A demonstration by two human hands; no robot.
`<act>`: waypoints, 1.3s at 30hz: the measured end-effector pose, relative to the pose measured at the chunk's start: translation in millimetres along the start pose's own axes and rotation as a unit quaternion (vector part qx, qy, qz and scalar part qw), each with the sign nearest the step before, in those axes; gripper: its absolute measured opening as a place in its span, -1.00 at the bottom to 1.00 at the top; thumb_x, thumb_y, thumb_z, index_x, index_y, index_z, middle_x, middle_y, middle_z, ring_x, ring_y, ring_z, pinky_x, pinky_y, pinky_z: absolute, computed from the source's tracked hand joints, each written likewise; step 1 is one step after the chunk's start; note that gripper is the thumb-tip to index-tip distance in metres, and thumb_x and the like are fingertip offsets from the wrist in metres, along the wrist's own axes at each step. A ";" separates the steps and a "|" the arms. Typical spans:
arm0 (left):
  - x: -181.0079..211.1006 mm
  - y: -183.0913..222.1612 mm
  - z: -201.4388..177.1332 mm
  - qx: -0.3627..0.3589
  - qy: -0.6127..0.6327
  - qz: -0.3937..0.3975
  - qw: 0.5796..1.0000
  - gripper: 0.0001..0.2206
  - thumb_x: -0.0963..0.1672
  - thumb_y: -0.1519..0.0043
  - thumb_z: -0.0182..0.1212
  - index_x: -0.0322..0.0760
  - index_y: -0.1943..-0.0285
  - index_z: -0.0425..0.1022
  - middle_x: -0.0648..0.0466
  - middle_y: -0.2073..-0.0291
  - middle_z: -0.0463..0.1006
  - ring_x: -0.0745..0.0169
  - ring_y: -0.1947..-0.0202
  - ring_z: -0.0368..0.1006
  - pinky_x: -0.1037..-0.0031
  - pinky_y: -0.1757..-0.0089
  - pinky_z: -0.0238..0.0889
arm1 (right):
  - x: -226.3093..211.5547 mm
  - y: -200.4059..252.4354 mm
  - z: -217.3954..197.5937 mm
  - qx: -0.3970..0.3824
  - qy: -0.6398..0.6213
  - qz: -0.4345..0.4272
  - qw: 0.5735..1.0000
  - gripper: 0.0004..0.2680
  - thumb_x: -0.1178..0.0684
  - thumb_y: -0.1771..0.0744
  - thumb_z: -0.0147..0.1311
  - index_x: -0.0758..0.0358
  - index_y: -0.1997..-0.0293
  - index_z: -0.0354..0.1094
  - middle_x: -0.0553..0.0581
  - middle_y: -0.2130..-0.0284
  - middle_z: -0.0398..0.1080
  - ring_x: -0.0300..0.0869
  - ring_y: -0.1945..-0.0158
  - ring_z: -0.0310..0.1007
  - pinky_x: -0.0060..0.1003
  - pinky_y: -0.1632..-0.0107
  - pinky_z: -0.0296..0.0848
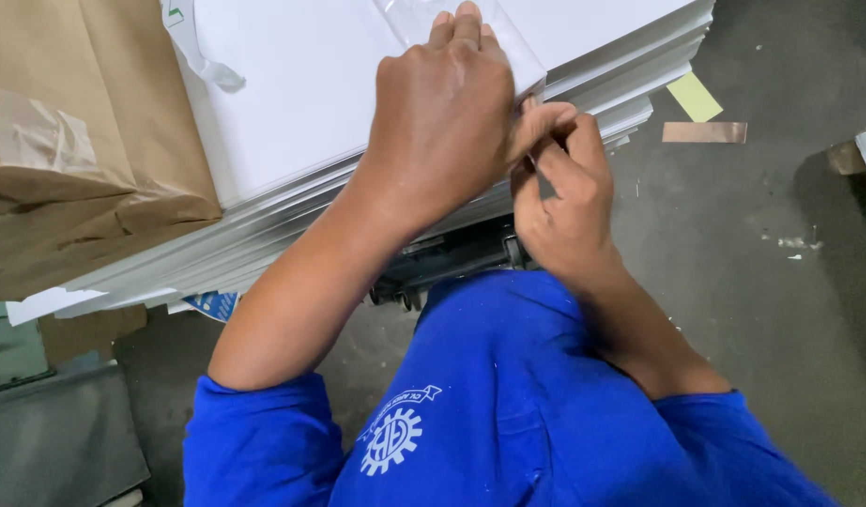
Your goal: The person unboxes a stack of printed paper, then folds and wraps a section of the paper in a plastic sleeve, securing the sleeve with tape using a dispenser.
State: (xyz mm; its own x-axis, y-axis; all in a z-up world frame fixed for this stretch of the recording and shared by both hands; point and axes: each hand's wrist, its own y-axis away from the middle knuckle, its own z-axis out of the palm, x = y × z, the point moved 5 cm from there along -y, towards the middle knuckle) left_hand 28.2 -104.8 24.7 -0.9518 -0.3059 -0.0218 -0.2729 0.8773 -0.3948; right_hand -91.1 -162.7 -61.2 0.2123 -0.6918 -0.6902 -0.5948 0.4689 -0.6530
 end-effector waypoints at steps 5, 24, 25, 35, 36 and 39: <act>3.2 -2.8 9.3 0.054 -0.007 0.018 0.998 -0.63 -0.03 -0.12 0.44 -0.55 0.34 0.56 -0.53 0.10 0.55 -0.27 0.20 0.60 0.15 0.41 0.47 | 21.3 19.0 -7.7 0.009 -0.091 0.066 0.994 -0.82 0.33 -0.38 0.10 0.46 -0.10 0.44 0.21 0.14 0.38 -0.11 0.14 0.43 -0.30 0.08 0.41; 4.8 -0.9 7.4 0.018 -0.058 -0.005 0.998 -0.74 -0.16 -0.05 0.33 -0.62 0.27 0.54 -0.50 0.10 0.55 -0.23 0.26 0.62 0.17 0.46 0.45 | 109.2 -12.6 32.8 -0.175 -0.483 0.368 0.775 -0.90 0.24 -0.39 0.02 0.39 0.27 0.46 0.09 0.53 0.44 -0.29 0.58 0.39 -0.45 0.47 0.38; 7.0 -0.1 5.0 0.035 -0.078 0.006 0.996 -0.71 -0.18 -0.04 0.32 -0.66 0.21 0.54 -0.49 0.12 0.55 -0.19 0.27 0.62 0.23 0.47 0.44 | 112.0 -9.8 32.0 -0.179 -0.468 0.361 0.787 -0.88 0.23 -0.40 0.02 0.39 0.29 0.46 0.09 0.53 0.44 -0.30 0.57 0.40 -0.46 0.47 0.37; 11.7 17.2 20.0 0.094 -0.111 -0.018 0.989 -0.60 -0.20 -0.13 0.32 -0.73 -0.07 0.50 -0.52 -0.08 0.47 -0.34 -0.13 0.51 0.22 0.05 0.50 | 36.9 -31.2 -71.5 -0.108 -0.079 0.017 0.991 -0.93 0.18 -0.46 0.26 0.38 0.08 0.52 0.19 0.26 0.55 -0.22 0.26 0.55 -0.41 0.22 0.46; 14.8 20.1 16.9 0.099 -0.115 -0.029 0.988 -0.60 -0.20 -0.13 0.32 -0.73 -0.07 0.50 -0.52 -0.08 0.47 -0.34 -0.13 0.51 0.22 0.05 0.50 | 31.1 -51.5 -70.4 -0.117 -0.081 0.009 0.990 -0.93 0.18 -0.46 0.26 0.38 0.08 0.52 0.19 0.26 0.55 -0.22 0.26 0.55 -0.41 0.22 0.46; 23.5 23.9 11.1 0.107 -0.035 -0.081 0.990 -0.47 -0.12 -0.16 0.42 -0.75 -0.18 0.46 -0.46 -0.22 0.42 -0.34 -0.29 0.36 0.06 -0.14 0.28 | 6.1 -97.5 -64.7 -0.143 0.070 -0.221 0.962 -0.80 0.18 -0.39 0.35 0.38 -0.08 0.48 0.26 0.02 0.52 0.02 -0.04 0.51 -0.15 -0.08 0.40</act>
State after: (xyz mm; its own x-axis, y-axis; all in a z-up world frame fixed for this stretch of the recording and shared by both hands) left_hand 0.9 -95.1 4.6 -0.8837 -0.4680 -0.0029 -0.3782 0.7177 -0.5846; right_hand -82.0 -248.2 18.4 0.3990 -0.8655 -0.3027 -0.6637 -0.0449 -0.7467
